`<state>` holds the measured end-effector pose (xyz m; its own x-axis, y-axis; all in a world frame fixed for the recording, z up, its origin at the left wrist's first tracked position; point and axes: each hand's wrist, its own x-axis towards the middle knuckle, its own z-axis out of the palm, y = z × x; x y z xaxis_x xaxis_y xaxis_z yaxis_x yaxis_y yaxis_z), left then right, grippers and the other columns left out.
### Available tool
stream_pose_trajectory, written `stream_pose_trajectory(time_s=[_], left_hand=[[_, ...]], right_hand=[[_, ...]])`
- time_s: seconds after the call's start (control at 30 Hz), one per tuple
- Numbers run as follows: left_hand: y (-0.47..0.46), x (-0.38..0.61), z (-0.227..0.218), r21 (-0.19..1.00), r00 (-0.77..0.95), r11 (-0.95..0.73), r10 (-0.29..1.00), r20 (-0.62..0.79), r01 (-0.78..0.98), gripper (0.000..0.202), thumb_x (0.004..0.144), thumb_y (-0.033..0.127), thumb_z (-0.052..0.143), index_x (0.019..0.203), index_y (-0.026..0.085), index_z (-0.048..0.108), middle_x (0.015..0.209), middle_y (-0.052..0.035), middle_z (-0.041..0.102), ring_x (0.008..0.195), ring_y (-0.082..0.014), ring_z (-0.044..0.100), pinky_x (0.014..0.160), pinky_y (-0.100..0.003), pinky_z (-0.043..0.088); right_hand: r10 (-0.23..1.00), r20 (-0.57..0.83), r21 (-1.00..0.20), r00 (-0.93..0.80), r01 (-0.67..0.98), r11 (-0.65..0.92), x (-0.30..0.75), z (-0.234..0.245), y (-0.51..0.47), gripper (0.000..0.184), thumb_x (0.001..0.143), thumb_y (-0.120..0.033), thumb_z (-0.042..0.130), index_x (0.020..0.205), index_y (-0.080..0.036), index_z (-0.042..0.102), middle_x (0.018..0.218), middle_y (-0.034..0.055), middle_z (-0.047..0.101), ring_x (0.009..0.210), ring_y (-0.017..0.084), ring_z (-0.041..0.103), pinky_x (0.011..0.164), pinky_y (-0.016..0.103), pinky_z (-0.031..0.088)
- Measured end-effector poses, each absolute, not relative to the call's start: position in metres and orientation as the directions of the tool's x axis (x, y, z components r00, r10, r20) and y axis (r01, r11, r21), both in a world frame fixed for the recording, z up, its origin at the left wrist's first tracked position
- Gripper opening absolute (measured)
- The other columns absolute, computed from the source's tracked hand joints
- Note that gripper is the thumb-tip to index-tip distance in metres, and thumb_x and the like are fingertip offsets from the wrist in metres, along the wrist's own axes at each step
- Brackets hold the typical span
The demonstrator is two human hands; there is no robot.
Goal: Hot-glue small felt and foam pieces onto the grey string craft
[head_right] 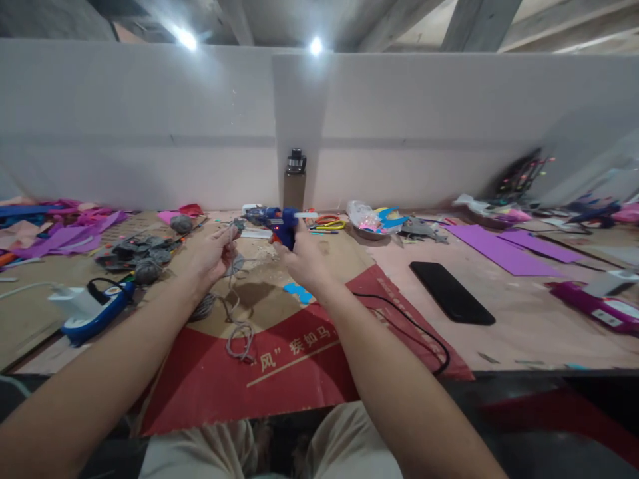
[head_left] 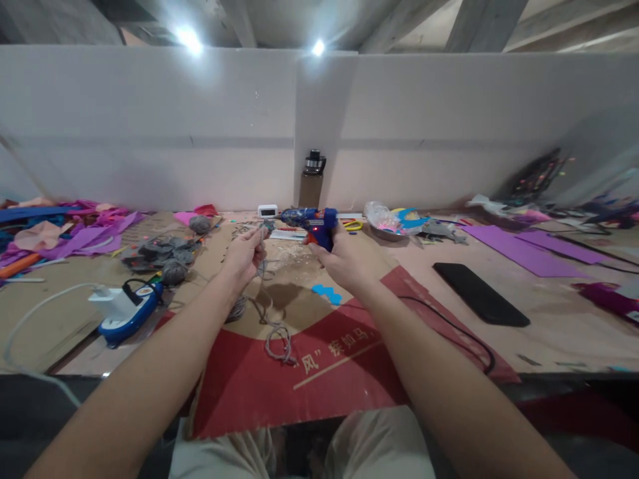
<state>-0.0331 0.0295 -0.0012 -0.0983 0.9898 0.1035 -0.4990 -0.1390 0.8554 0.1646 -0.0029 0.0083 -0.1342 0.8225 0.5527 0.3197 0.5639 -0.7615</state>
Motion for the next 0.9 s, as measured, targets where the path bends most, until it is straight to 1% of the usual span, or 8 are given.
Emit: stream_pose_trajectory(time_s=[0.1,0.2,0.3,0.5,0.7,0.9], left_hand=[[0.030,-0.033,-0.001,0.856,-0.089,-0.130,0.991,0.099,-0.500,0.022,0.062,0.020,0.079,0.068,0.011,0.060,0.060,0.0039,0.054,0.039,0.0011,0.035,0.034,-0.011,0.022],[0.030,-0.032,-0.002,0.857,-0.094,-0.134,0.991,0.100,-0.498,0.021,0.062,0.018,0.079,0.067,0.011,0.060,0.062,0.0031,0.055,0.040,0.0009,0.035,0.034,-0.011,0.023],[0.030,-0.032,-0.002,0.859,-0.086,-0.138,0.990,0.110,-0.494,0.021,0.062,0.018,0.079,0.066,0.011,0.060,0.060,0.0035,0.054,0.040,0.0002,0.035,0.034,-0.012,0.025],[0.027,-0.030,0.000,0.867,-0.072,-0.124,0.992,0.102,-0.482,0.017,0.064,0.017,0.077,0.069,0.010,0.062,0.060,0.0034,0.053,0.040,-0.0001,0.035,0.035,-0.012,0.025],[0.024,-0.027,0.002,0.865,-0.064,-0.131,0.991,0.114,-0.484,0.019,0.061,0.017,0.078,0.068,0.010,0.062,0.061,0.0030,0.053,0.040,0.0006,0.034,0.036,-0.012,0.023],[0.024,-0.027,-0.001,0.893,-0.083,-0.197,0.980,0.179,-0.404,0.016,0.059,0.016,0.078,0.067,0.011,0.065,0.054,0.0052,0.046,0.042,-0.0007,0.033,0.038,-0.013,0.024]], right_hand=[[0.807,0.575,-0.677,-0.134,0.477,0.561,0.163,0.010,-0.007,0.029,0.080,-0.028,0.053,0.108,-0.021,0.050,0.095,0.0090,0.064,0.081,0.023,0.060,0.074,0.037,0.048],[0.807,0.572,-0.629,-0.148,0.552,0.547,0.163,0.011,-0.009,0.035,0.082,-0.030,0.052,0.115,-0.019,0.048,0.095,0.0101,0.064,0.083,0.024,0.060,0.076,0.038,0.047],[0.803,0.568,-0.596,-0.178,0.584,0.551,0.162,0.009,-0.009,0.035,0.084,-0.031,0.049,0.117,-0.019,0.047,0.096,0.0104,0.064,0.085,0.025,0.060,0.076,0.037,0.047],[0.806,0.552,-0.579,-0.212,0.598,0.554,0.161,0.007,-0.009,0.032,0.085,-0.029,0.048,0.115,-0.019,0.047,0.099,0.0109,0.065,0.085,0.024,0.061,0.075,0.036,0.047],[0.833,0.513,-0.558,-0.205,0.658,0.506,0.161,0.009,-0.011,0.031,0.084,-0.030,0.048,0.112,-0.017,0.048,0.096,0.0125,0.066,0.084,0.026,0.061,0.072,0.036,0.046],[0.849,0.490,-0.527,-0.197,0.709,0.469,0.158,0.014,-0.016,0.029,0.085,-0.028,0.046,0.111,-0.016,0.050,0.095,0.0133,0.066,0.083,0.026,0.062,0.070,0.035,0.045]])
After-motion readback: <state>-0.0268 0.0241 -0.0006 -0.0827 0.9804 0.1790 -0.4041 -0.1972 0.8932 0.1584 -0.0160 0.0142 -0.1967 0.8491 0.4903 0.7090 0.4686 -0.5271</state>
